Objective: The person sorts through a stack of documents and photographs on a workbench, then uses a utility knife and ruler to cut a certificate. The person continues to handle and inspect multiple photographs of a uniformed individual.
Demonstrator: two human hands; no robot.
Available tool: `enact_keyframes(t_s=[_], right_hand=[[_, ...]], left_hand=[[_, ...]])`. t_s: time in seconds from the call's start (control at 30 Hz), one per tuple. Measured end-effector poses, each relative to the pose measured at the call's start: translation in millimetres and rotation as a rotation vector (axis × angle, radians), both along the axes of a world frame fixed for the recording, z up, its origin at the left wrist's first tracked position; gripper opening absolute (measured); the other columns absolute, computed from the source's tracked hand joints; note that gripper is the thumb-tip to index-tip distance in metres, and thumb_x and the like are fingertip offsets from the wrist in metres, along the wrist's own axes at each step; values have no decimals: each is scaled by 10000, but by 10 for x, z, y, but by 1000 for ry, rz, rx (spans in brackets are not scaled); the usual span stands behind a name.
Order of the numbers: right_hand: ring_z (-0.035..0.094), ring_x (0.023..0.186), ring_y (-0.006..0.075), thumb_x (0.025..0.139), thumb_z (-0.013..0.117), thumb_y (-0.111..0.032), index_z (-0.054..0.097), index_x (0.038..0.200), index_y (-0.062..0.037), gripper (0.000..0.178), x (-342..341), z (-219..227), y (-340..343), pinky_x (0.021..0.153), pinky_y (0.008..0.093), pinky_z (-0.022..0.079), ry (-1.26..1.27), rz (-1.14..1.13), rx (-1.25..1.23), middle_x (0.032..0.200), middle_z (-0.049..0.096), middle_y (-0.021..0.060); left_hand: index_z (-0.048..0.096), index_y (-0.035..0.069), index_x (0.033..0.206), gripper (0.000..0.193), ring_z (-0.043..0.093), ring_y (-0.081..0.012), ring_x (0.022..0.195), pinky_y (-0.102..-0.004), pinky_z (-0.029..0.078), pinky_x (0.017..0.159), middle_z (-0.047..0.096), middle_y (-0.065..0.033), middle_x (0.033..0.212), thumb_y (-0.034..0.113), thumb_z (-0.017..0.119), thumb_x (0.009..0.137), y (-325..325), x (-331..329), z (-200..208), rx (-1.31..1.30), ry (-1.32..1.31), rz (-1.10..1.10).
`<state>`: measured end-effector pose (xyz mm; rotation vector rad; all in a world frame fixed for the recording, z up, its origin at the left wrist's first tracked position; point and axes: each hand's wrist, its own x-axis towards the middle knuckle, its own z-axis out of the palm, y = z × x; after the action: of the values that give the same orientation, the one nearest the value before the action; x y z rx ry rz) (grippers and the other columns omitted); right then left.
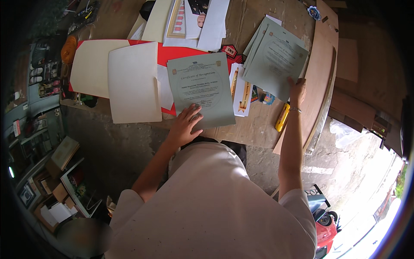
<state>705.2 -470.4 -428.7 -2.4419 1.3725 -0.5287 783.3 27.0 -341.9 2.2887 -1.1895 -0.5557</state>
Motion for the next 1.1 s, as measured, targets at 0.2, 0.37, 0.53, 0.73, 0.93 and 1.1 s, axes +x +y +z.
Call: enact_keyframes(t_s=[0.2,0.37,0.53,0.73,0.93,1.1], right_hand=[[687,666,277,936,714,-388,623,1010,-45,362,84,461,668,592,379,539,-163,186,390,738,680,101],[597,668,61,990,651,-410,694,1006,15,427,194,840,1630,602,228,488,0,317,1635,782,666,28],[537,614,68,984,669,-320,706,988,-3,320,320,837,1837,546,248,440,-228,595,999,748,680,52],[604,756,97,1011,635,-300,710,1003,-9,300,-9,769,465,676,287,499,-373,177,790,880,716,55],[650,837,134,995,653,-340,691,1029,29,372,-169,44,-141,725,296,521,-487,48,814,920,725,76],[696,841,293,912,733,-383,679,1054,-36,379,-60,-43,-201,750,394,535,231,-8,494,907,728,150]], left_hand=[[718,28,982,130,710,-288,1009,-390,588,872,737,-79,1027,31,719,853,48,45,189,-309,20,263],[737,67,967,133,732,-261,957,-379,610,800,744,-75,1060,35,752,839,-47,17,435,-367,-198,126],[700,108,1124,389,645,-278,1156,-444,547,948,671,-66,1245,200,836,772,-149,-116,464,-322,-227,18],[495,131,1434,835,363,-329,1454,-531,347,1166,385,-102,1564,347,868,718,-48,-115,216,24,-62,96],[457,129,1467,803,307,-343,1481,-529,321,1183,325,-98,1599,298,827,774,17,-5,-31,105,-102,-2],[482,129,1443,740,289,-345,1488,-530,320,1179,314,-95,1605,278,815,799,61,44,-13,96,-24,-27]])
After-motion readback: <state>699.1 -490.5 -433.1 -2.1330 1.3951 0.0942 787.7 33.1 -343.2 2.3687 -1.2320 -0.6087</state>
